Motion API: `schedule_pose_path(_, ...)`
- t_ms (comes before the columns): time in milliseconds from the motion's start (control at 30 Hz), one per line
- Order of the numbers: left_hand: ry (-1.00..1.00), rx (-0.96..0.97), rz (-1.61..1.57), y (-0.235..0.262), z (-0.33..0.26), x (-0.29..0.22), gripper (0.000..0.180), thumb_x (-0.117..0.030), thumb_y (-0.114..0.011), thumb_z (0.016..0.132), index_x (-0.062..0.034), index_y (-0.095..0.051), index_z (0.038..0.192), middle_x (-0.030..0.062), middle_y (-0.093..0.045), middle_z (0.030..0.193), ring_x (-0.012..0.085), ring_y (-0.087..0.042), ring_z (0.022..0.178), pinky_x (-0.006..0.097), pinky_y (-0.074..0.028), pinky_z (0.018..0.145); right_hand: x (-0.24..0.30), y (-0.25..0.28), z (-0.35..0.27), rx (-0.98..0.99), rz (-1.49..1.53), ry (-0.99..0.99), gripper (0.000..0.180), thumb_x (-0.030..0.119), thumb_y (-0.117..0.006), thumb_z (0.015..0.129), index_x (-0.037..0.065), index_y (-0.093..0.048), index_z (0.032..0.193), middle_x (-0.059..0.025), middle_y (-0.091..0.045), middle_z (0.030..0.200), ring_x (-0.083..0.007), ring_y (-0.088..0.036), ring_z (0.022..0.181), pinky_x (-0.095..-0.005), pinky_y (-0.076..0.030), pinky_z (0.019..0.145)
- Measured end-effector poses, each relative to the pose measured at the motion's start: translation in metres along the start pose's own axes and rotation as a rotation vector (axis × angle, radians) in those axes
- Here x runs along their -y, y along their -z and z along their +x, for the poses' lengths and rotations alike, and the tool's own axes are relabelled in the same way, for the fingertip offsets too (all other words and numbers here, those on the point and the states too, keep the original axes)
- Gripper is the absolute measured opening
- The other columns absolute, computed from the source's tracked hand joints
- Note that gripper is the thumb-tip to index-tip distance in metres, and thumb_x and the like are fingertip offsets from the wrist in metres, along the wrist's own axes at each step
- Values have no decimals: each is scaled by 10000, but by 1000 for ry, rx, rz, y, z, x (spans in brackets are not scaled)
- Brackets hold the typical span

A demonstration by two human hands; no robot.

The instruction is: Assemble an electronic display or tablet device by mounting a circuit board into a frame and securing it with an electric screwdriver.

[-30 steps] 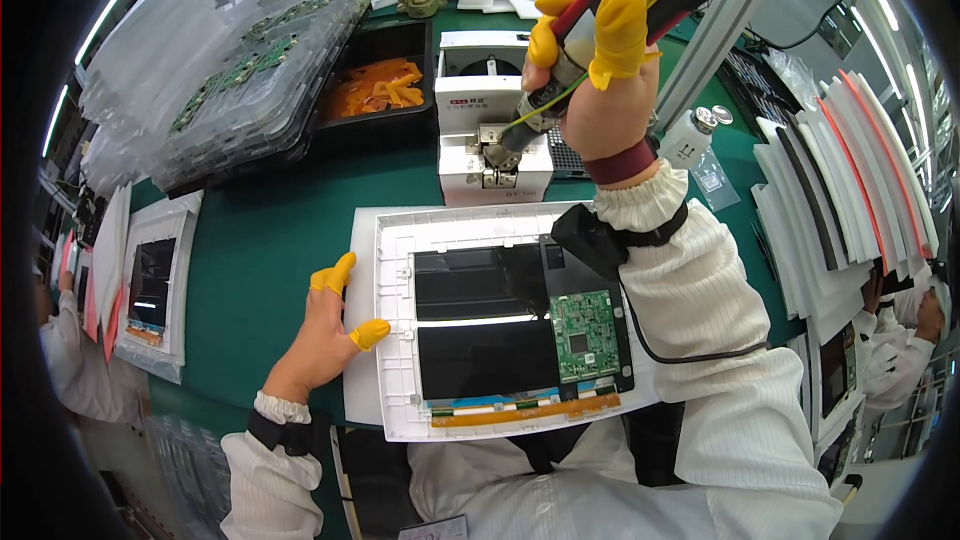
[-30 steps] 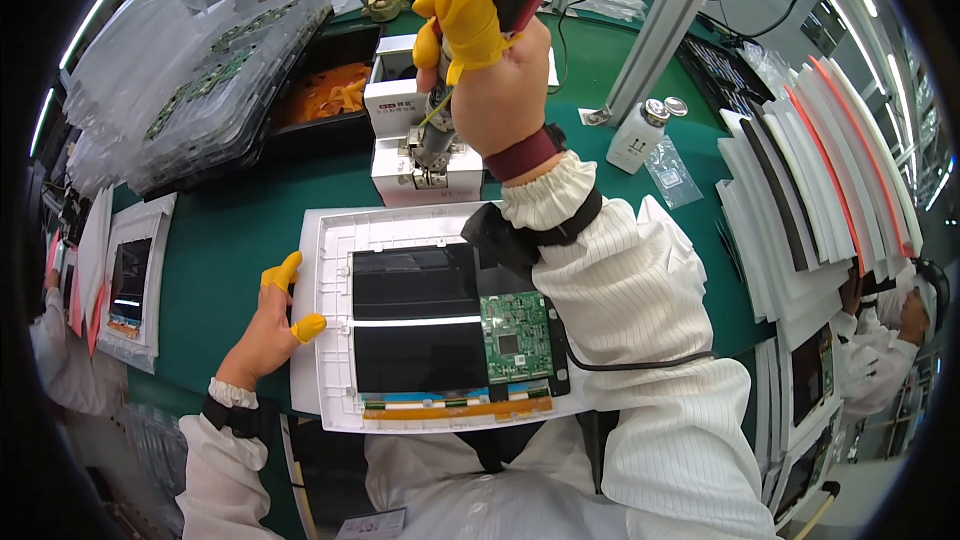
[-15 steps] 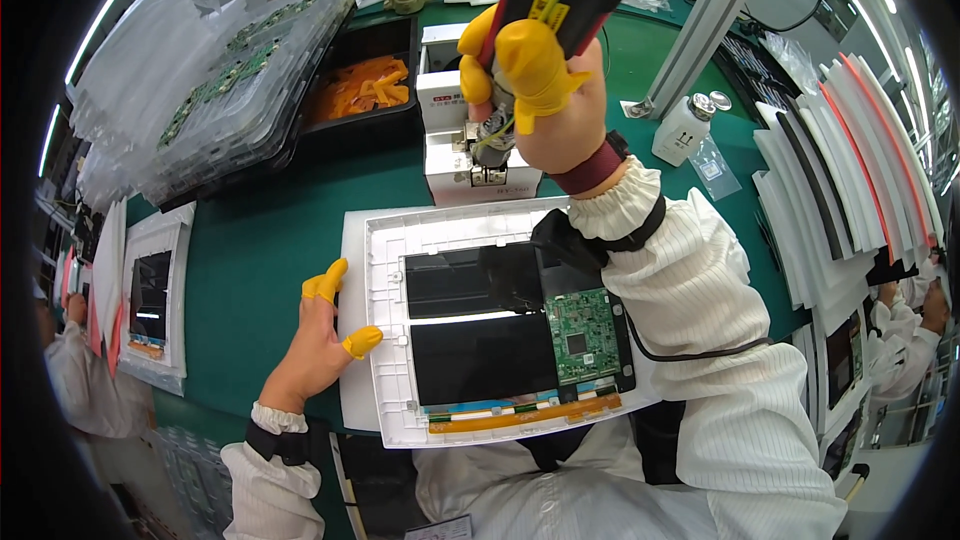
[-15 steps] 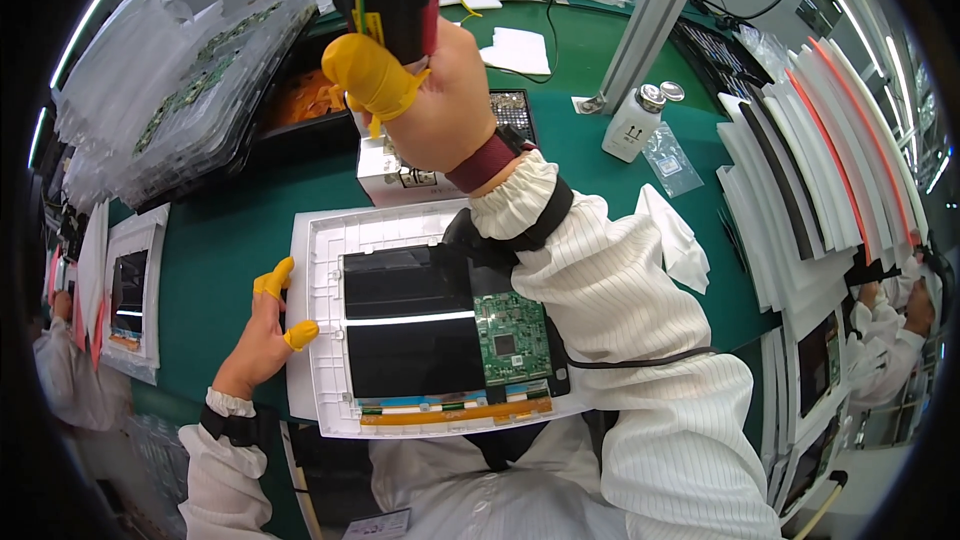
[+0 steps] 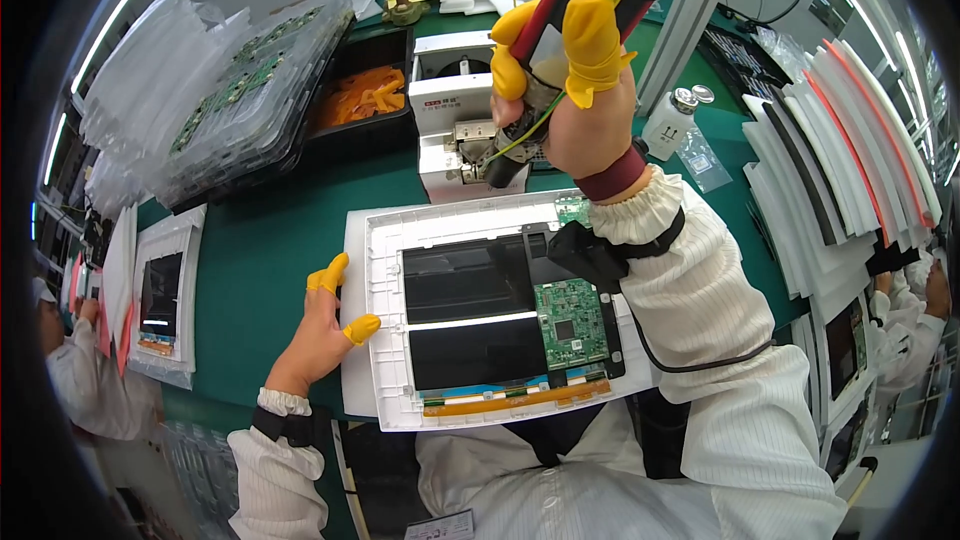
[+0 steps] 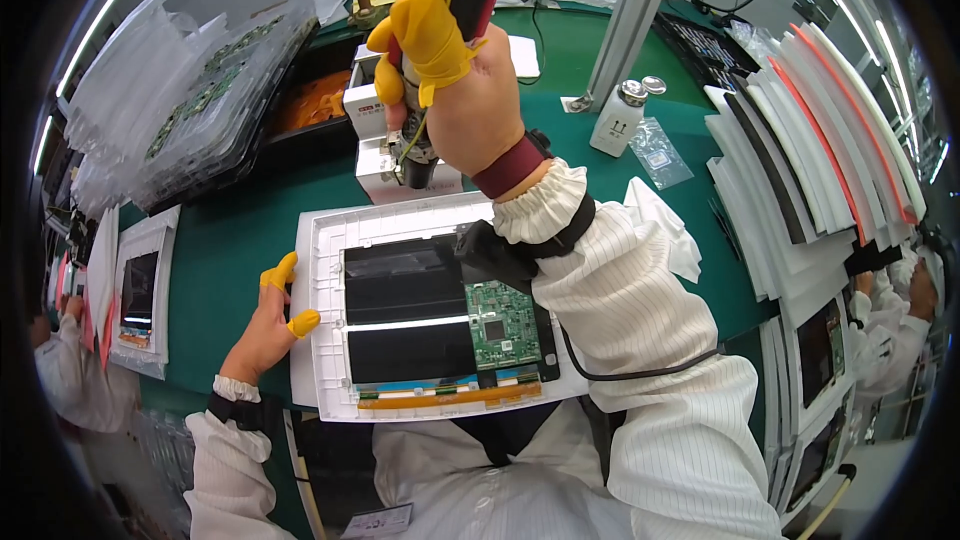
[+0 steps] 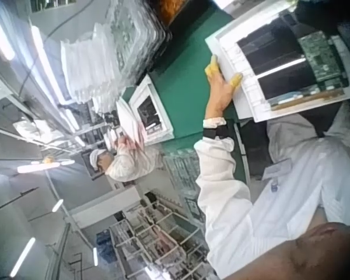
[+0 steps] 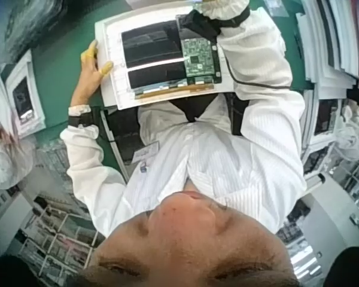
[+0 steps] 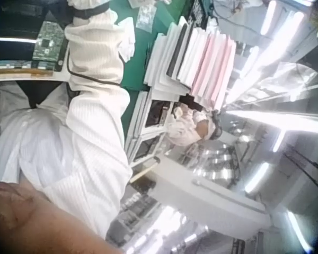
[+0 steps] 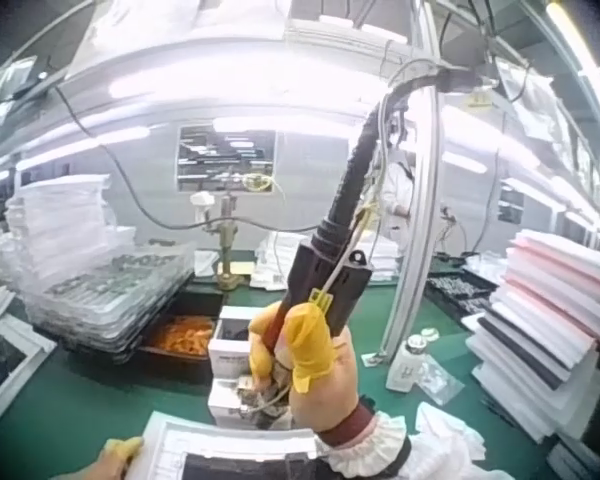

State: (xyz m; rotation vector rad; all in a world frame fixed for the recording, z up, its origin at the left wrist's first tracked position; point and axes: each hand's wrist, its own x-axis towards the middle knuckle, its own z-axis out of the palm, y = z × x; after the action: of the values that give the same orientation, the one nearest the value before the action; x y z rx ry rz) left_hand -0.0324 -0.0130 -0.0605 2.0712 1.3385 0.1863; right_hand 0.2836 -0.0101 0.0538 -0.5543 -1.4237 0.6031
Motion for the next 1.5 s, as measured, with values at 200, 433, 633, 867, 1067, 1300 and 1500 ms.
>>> schedule_pose_path(200,24,-6,15,-1,1,0,905,-489,-670,734,-41,-225,1383,163,-365,1172,249,-385,955,322,-350,913,2,1,1,32,24,81,513,452,-330,943,-28,-494,1021,-127,-556,703,-174,-540,530,-286,-462,515)
schedule_pose_path(433,52,22,1,0,1,-1,919,-490,-680,725,-40,-224,1383,157,-375,1148,244,-382,944,321,-345,917,-16,-8,11,36,-122,221,345,293,-472,931,-45,-502,990,-120,-576,737,-141,-553,571,-243,-462,533)
schedule_pose_path(633,10,12,-13,1,1,-2,919,-482,-685,722,-62,-214,1391,143,-366,1158,243,-378,950,322,-345,922,-24,-11,8,106,-108,155,367,308,-537,900,-50,-525,985,-102,-573,723,-135,-548,566,-230,-451,510)
schedule_pose_path(867,18,25,-3,2,2,-4,926,-457,-697,718,-77,-196,1398,141,-351,1181,244,-378,965,325,-345,931,-32,-13,11,101,-46,160,342,283,-565,888,-45,-533,979,-84,-556,690,-137,-537,556,-237,-446,495)
schedule_pose_path(1067,28,15,16,1,1,-2,921,-447,-700,719,-87,-196,1401,135,-349,1185,240,-380,974,322,-345,936,-28,-20,22,87,-124,44,238,228,-557,896,-9,-547,894,-55,-557,645,-107,-528,511,-217,-427,468)
schedule_pose_path(1300,23,-3,4,0,-1,-5,907,-424,-701,721,-85,-204,1401,135,-344,1209,239,-381,960,314,-356,922,-7,-18,4,72,-8,-137,331,313,-455,939,-7,-536,907,-72,-557,637,-119,-529,488,-224,-436,460)
schedule_pose_path(1500,-28,-32,9,-2,1,-1,875,-387,-700,732,-80,-221,1398,136,-369,1189,235,-393,938,303,-365,899,27,-4,-22,21,79,-118,572,507,-360,915,-36,-524,987,-106,-546,670,-158,-517,497,-257,-441,466)
